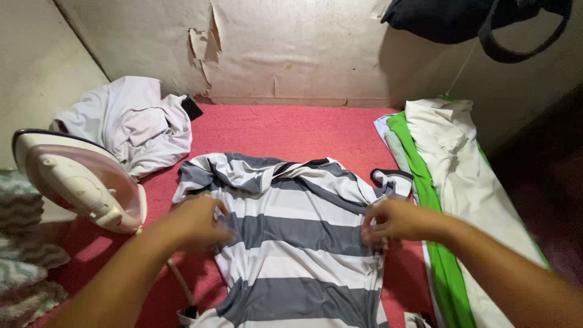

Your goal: The person irons a striped shirt on a red surface. They smooth the fabric with their hands, use an iron to press the shirt, and reposition the garment to iron different sections.

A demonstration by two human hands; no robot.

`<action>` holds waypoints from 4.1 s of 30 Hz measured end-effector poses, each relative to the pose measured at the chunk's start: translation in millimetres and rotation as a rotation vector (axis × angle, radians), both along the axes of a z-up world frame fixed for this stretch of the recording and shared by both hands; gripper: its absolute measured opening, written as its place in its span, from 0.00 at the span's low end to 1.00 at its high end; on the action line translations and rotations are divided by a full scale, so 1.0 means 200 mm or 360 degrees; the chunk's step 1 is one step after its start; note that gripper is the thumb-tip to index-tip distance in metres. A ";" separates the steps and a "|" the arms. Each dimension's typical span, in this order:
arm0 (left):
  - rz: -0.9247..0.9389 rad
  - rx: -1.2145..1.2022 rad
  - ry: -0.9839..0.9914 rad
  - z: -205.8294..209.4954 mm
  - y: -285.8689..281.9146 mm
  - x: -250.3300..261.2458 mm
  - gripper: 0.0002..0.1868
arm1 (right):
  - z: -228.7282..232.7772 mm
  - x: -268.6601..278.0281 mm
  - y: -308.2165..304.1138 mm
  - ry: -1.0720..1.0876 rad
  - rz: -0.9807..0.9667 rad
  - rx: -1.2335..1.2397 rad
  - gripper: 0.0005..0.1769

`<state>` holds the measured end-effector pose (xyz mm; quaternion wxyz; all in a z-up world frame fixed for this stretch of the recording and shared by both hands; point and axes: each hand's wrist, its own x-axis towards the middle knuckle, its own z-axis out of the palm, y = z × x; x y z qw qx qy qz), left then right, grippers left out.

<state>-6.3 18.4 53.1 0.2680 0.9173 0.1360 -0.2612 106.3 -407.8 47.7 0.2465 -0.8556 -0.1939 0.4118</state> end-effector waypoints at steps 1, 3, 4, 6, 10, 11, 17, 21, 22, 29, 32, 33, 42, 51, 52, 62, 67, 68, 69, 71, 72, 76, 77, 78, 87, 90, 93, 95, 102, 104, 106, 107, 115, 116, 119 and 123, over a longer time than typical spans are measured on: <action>-0.0245 0.0182 -0.0664 0.02 -0.02 0.11 0.28 | -0.01 0.12 0.07 -0.0121 -0.0182 0.0088 0.10; -0.0100 0.0324 -0.0787 0.06 -0.05 0.27 0.26 | -0.03 0.31 0.16 -0.0410 -0.0464 0.0185 0.13; -0.0109 0.0336 -0.0868 0.06 -0.07 0.30 0.26 | -0.06 0.39 0.20 -0.0592 -0.0441 0.0122 0.15; -0.0134 0.0358 -0.1024 0.06 -0.14 0.36 0.27 | -0.13 0.50 0.27 -0.0950 -0.0395 -0.0006 0.20; -0.0272 0.0508 -0.0615 0.03 -0.19 0.39 0.31 | -0.31 0.59 0.30 -0.0921 -0.0438 -0.0127 0.28; -0.0284 0.0535 -0.0612 0.00 -0.18 0.40 0.25 | -0.35 0.61 0.31 -0.0937 -0.0418 -0.0164 0.27; 0.0110 0.0092 -0.0830 -0.20 0.08 0.74 0.17 | -0.41 0.84 0.29 -0.0566 -0.0584 0.0109 0.11; 0.0411 0.0131 -0.0557 -0.19 0.29 1.02 0.14 | -0.30 1.11 0.35 -0.0264 -0.0643 0.0385 0.05; 0.0390 0.0176 -0.0601 -0.16 0.32 1.09 0.13 | -0.26 1.17 0.38 -0.0207 -0.0576 0.0450 0.03; 0.1091 0.0321 -0.1047 0.00 0.31 1.18 0.13 | -0.13 1.29 0.58 -0.1368 -0.1072 0.0843 0.11; 0.0872 0.0487 -0.1439 -0.04 0.24 1.16 0.18 | -0.19 1.23 0.50 -0.1182 -0.1082 0.0878 0.15; 0.0766 0.0489 -0.1492 -0.06 0.22 1.17 0.18 | -0.22 1.20 0.44 -0.1099 -0.1031 0.0905 0.15; 0.0336 -0.0012 -0.1118 -0.27 -0.04 1.56 0.16 | -0.36 0.99 0.06 -0.1304 -0.1082 0.0178 0.24; 0.0249 -0.0125 -0.0745 -0.31 -0.32 1.66 0.09 | -0.34 1.09 0.04 -0.0733 -0.0308 -0.0202 0.20; 0.0349 -0.0229 -0.0828 -0.33 -0.31 1.68 0.10 | -0.33 1.14 0.02 -0.0681 -0.0269 -0.0051 0.17; 0.0675 -0.0712 -0.1139 -0.37 -0.05 1.81 0.07 | -0.30 1.46 0.10 -0.1473 -0.0819 0.0227 0.16; 0.0826 0.0020 -0.1467 -0.31 -0.11 1.67 0.20 | -0.27 1.47 0.15 -0.1600 -0.0735 0.0468 0.21; 0.0840 0.0237 -0.1638 -0.30 -0.13 1.62 0.26 | -0.26 1.45 0.14 -0.1632 -0.0818 0.0625 0.21; 0.0733 0.0207 -0.1747 -0.30 -0.17 1.58 0.24 | -0.26 1.43 0.13 -0.1669 -0.0900 0.0786 0.20; 0.0516 0.0142 -0.1958 -0.34 -0.28 1.47 0.20 | -0.26 1.36 0.12 -0.1770 -0.1053 0.0877 0.17; 0.0295 0.0023 -0.1842 -0.37 -0.33 1.42 0.20 | -0.29 1.27 0.11 -0.1836 -0.1124 0.0805 0.14; -0.0156 -0.0113 -0.1617 -0.47 -0.41 1.29 0.23 | -0.43 0.86 0.11 -0.1878 -0.1167 0.0369 0.11; 0.0111 0.0002 -0.1673 -0.48 -0.40 1.29 0.24 | -0.44 0.78 0.11 -0.1865 -0.1188 0.0312 0.11; 0.0380 0.0118 -0.1718 -0.48 -0.36 1.29 0.25 | -0.45 0.71 0.10 -0.1844 -0.1244 0.0279 0.14; 0.0731 0.0140 -0.0933 -0.32 -0.15 1.49 0.19 | -0.45 0.72 0.16 -0.1658 -0.1441 0.0207 0.26; 0.0875 0.0158 -0.1015 -0.30 -0.12 1.51 0.23 | -0.42 0.77 0.16 -0.1627 -0.1523 0.0112 0.24; 0.1170 0.0242 -0.0925 -0.29 -0.05 1.41 0.23 | -0.41 0.72 0.15 -0.1488 -0.1508 0.0088 0.20; 0.1212 0.0311 -0.0849 -0.29 -0.04 1.33 0.21 | -0.41 0.67 0.14 -0.1478 -0.1402 0.0052 0.21; 0.0591 0.0585 -0.1652 -0.30 -0.18 1.35 0.23 | -0.38 0.97 0.13 -0.1884 -0.0987 0.0236 0.12; 0.0316 0.0307 -0.1398 -0.29 -0.21 1.43 0.19 | -0.39 1.14 0.14 -0.1756 -0.1007 0.0236 0.12; 0.0347 0.0311 -0.1145 -0.27 -0.22 1.47 0.21 | -0.41 1.31 0.14 -0.1477 -0.1070 0.0230 0.17; 0.0362 0.0309 -0.1020 -0.26 -0.23 1.50 0.23 | -0.43 1.38 0.14 -0.1455 -0.1002 0.0188 0.21; 0.0533 0.0152 -0.1155 -0.26 -0.14 1.55 0.12 | -0.42 1.45 0.17 -0.1293 -0.1334 0.0233 0.14; 0.0561 0.0117 -0.1355 -0.27 -0.12 1.55 0.13 | -0.41 1.40 0.19 -0.1490 -0.1258 0.0312 0.17; 0.0671 0.0246 -0.1592 -0.32 -0.08 1.46 0.20 | -0.35 1.16 0.26 -0.1948 -0.1004 0.0489 0.22; 0.0779 0.0314 -0.1087 -0.31 -0.04 1.35 0.26 | -0.28 0.68 0.49 -0.1986 -0.0607 0.0823 0.22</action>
